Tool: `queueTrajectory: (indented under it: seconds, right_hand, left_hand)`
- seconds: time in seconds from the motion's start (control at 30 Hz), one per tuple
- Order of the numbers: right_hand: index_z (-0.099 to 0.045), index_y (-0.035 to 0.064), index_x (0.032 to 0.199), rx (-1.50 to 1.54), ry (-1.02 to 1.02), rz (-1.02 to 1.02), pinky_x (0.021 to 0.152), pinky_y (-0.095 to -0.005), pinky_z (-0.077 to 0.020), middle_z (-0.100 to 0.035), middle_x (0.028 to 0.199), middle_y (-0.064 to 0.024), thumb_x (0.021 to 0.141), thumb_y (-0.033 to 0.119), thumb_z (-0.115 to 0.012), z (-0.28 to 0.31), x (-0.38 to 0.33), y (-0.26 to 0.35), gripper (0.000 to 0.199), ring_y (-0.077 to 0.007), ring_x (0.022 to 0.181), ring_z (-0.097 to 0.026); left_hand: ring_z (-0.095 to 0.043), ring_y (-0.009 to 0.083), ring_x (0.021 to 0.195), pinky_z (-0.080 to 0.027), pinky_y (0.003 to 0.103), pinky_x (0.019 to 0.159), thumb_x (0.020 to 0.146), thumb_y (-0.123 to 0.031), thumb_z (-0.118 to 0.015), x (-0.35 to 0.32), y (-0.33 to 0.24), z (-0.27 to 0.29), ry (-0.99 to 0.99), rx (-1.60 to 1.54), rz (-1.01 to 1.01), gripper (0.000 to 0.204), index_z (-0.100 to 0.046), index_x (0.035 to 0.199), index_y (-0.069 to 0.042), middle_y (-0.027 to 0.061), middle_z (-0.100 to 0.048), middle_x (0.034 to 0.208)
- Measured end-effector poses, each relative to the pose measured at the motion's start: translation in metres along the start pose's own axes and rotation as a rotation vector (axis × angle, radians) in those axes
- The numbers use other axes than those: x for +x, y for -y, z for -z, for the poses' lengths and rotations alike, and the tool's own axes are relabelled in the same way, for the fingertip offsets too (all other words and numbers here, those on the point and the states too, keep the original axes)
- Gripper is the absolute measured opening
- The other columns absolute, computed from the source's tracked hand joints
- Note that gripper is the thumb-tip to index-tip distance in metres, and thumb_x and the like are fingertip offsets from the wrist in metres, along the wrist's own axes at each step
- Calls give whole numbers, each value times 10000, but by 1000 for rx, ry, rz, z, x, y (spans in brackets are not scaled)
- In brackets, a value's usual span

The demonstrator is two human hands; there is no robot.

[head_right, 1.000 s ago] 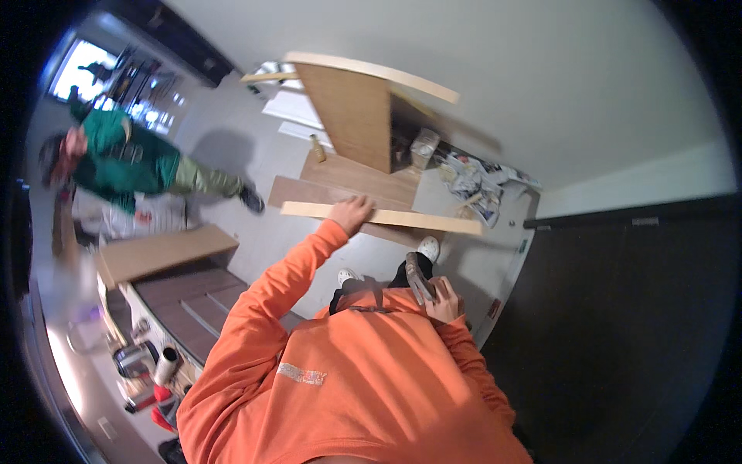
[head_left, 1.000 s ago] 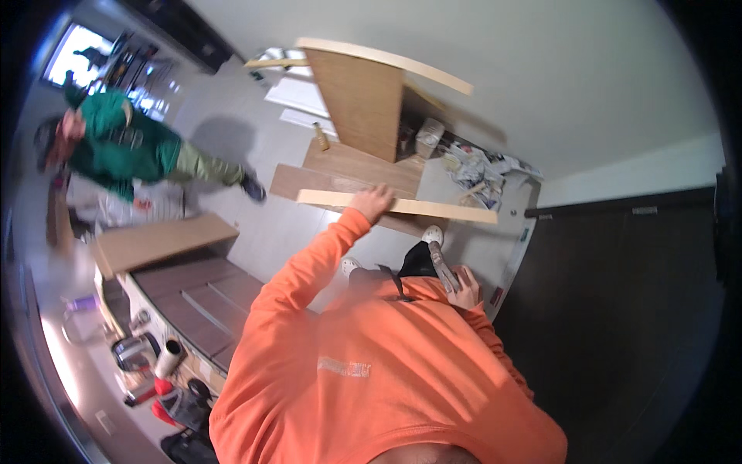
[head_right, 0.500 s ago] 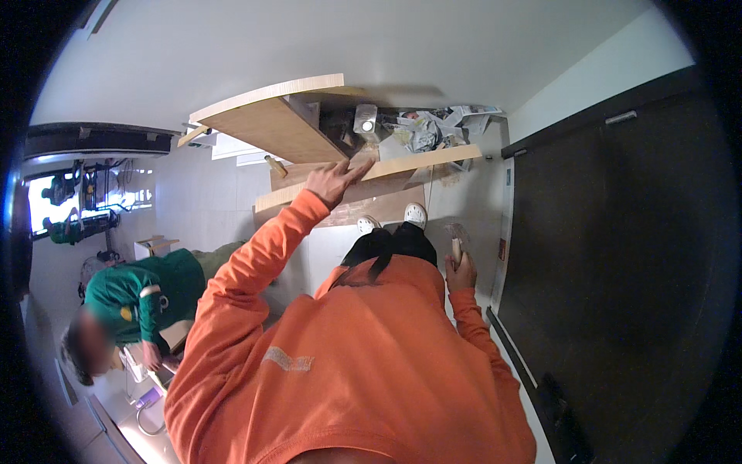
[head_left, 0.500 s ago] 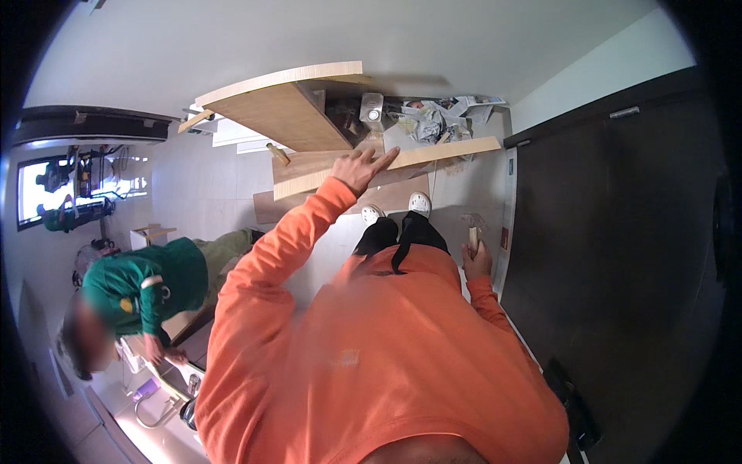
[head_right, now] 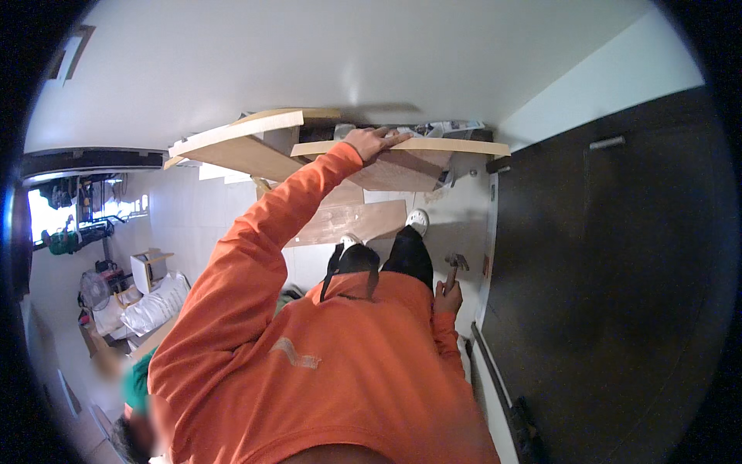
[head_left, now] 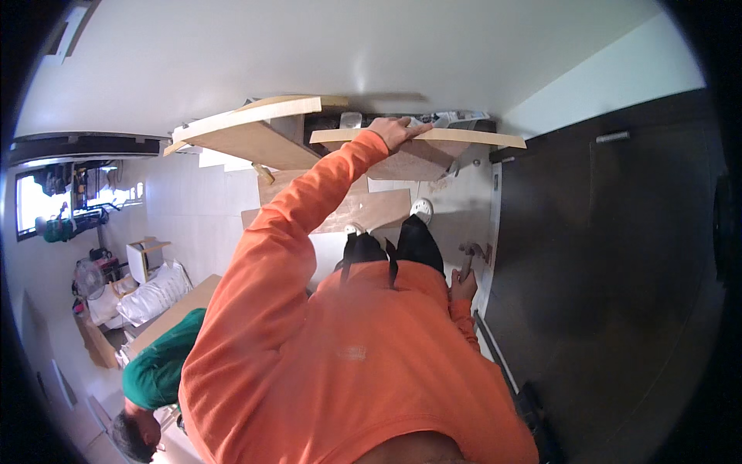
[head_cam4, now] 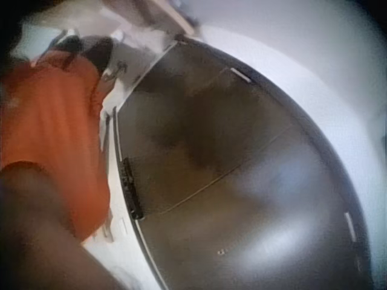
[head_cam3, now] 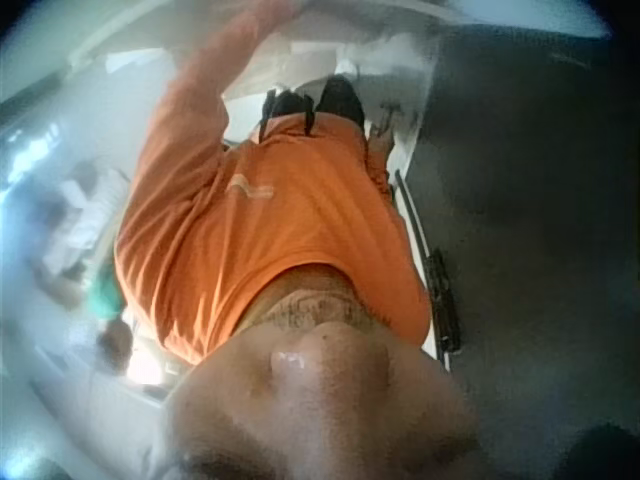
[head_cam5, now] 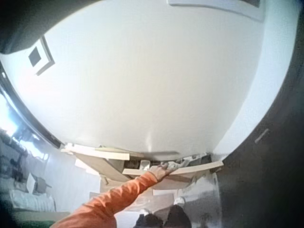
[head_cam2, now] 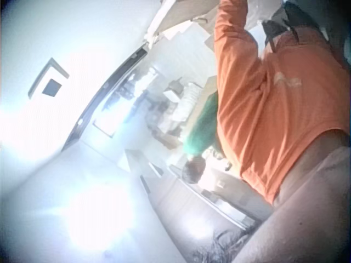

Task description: The person assembles a curved wooden furniture component by positioning a thin wooden strip along its edge and securing it with a hammer. They repeatedly align and tap the strip into place while another person works nearby.

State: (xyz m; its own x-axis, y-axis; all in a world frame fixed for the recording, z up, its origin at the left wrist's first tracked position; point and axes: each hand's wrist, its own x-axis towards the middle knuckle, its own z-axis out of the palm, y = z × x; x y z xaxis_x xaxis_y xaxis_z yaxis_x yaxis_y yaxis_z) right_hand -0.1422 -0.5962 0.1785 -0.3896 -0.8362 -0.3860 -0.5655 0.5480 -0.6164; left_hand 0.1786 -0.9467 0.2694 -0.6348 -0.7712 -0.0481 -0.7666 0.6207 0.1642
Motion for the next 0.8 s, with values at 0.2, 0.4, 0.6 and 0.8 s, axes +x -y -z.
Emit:
queueTrajectory:
  seconds: [0.2, 0.4, 0.6, 0.8]
  right_hand:
    - [-548, -8, 897, 115, 59, -124, 516, -400, -510, -632, 736, -141, 865, 199, -708, 5, 61, 8, 264, -286, 523, -633]
    - [-526, -20, 933, 105, 122, -193, 446, -369, -519, -629, 733, -131, 887, 209, -707, -1, 90, 21, 296, -234, 457, -619]
    - [-552, -1, 922, 77, 184, -202, 471, -380, -524, -631, 718, -141, 882, 241, -703, -4, 100, 20, 288, -254, 457, -620]
    - [-549, -23, 931, 47, 218, -242, 463, -384, -533, -620, 725, -140, 887, 233, -697, -4, 105, 22, 298, -256, 468, -628]
  left_hand:
    - [-673, 358, 984, -567, 469, 826, 974, -156, -440, 101, 43, 1, 51, 1, -8, 677, -198, 1519, -476, 150, -617, 1173]
    - [-645, 370, 1049, -552, 461, 870, 991, -165, -422, 163, 84, 3, 140, -9, 68, 632, -237, 1501, -487, 134, -607, 1166]
    - [-596, 367, 1137, -538, 442, 926, 927, -112, -541, 197, 111, -15, 10, 5, 189, 497, -448, 1383, -285, 169, -518, 1269]
    - [-587, 365, 1152, -528, 433, 947, 851, -60, -615, 210, 127, -21, -42, -72, 244, 479, -504, 1306, -164, 157, -506, 1298]
